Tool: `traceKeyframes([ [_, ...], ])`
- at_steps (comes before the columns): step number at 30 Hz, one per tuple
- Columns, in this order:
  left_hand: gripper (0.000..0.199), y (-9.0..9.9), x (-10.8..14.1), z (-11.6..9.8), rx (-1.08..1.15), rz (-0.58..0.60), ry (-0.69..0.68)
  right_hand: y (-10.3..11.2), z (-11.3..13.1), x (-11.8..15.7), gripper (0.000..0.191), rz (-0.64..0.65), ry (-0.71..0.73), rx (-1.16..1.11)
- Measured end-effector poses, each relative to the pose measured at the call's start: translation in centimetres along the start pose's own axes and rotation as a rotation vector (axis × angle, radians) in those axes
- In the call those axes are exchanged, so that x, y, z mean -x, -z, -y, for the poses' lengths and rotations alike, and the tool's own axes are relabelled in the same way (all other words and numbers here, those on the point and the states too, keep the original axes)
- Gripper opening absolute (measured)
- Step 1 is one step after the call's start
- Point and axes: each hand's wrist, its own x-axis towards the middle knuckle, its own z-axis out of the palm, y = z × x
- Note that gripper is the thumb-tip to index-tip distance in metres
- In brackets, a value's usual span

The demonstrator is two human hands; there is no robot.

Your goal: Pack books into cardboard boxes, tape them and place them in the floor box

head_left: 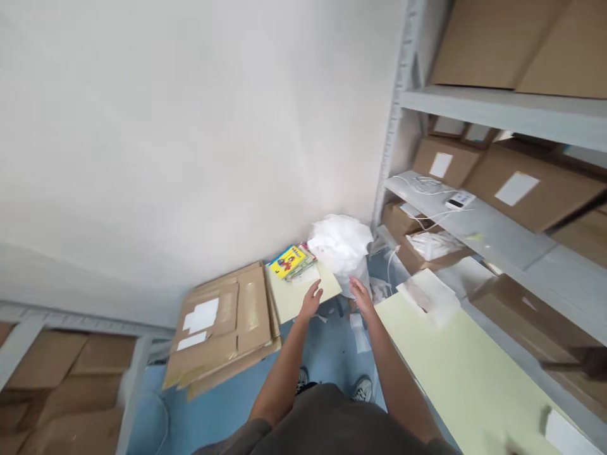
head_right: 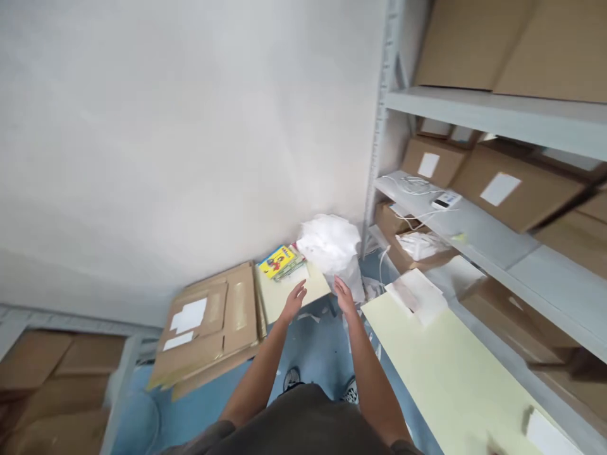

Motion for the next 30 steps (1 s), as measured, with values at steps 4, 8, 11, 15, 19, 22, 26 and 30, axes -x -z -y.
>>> traceKeyframes([
  [4,0.058,8.4,2.4,3.4,0.028,-0.157,0.026,-9.8,-3.1,0.3,0.079,0.207,-0.001,0.090],
  [8,0.062,16.8,4.7,8.1,0.047,-0.253,0.049,-19.5,-7.2,1.4,0.080,0.334,-0.050,0.169],
  [11,0.063,22.8,5.6,11.6,0.034,-0.284,0.095,-26.0,-10.4,2.1,0.075,0.390,-0.055,0.238],
  [15,0.065,29.0,5.2,15.7,-0.025,-0.276,0.151,-33.0,-14.8,1.9,0.068,0.399,-0.060,0.316],
  [19,0.072,33.4,4.2,19.2,-0.217,-0.160,0.259,-37.5,-18.8,0.9,0.066,0.325,-0.121,0.443],
  [22,0.082,36.1,4.1,21.4,-0.452,-0.096,0.373,-39.0,-21.2,0.4,0.064,0.266,-0.193,0.554],
  [26,0.085,38.0,4.4,23.5,-0.529,-0.060,0.360,-39.7,-23.3,0.2,0.059,0.218,-0.253,0.691],
  [30,0.078,38.1,4.8,24.0,-0.349,-0.168,0.279,-40.4,-23.7,0.4,0.032,0.022,-0.248,0.851],
])
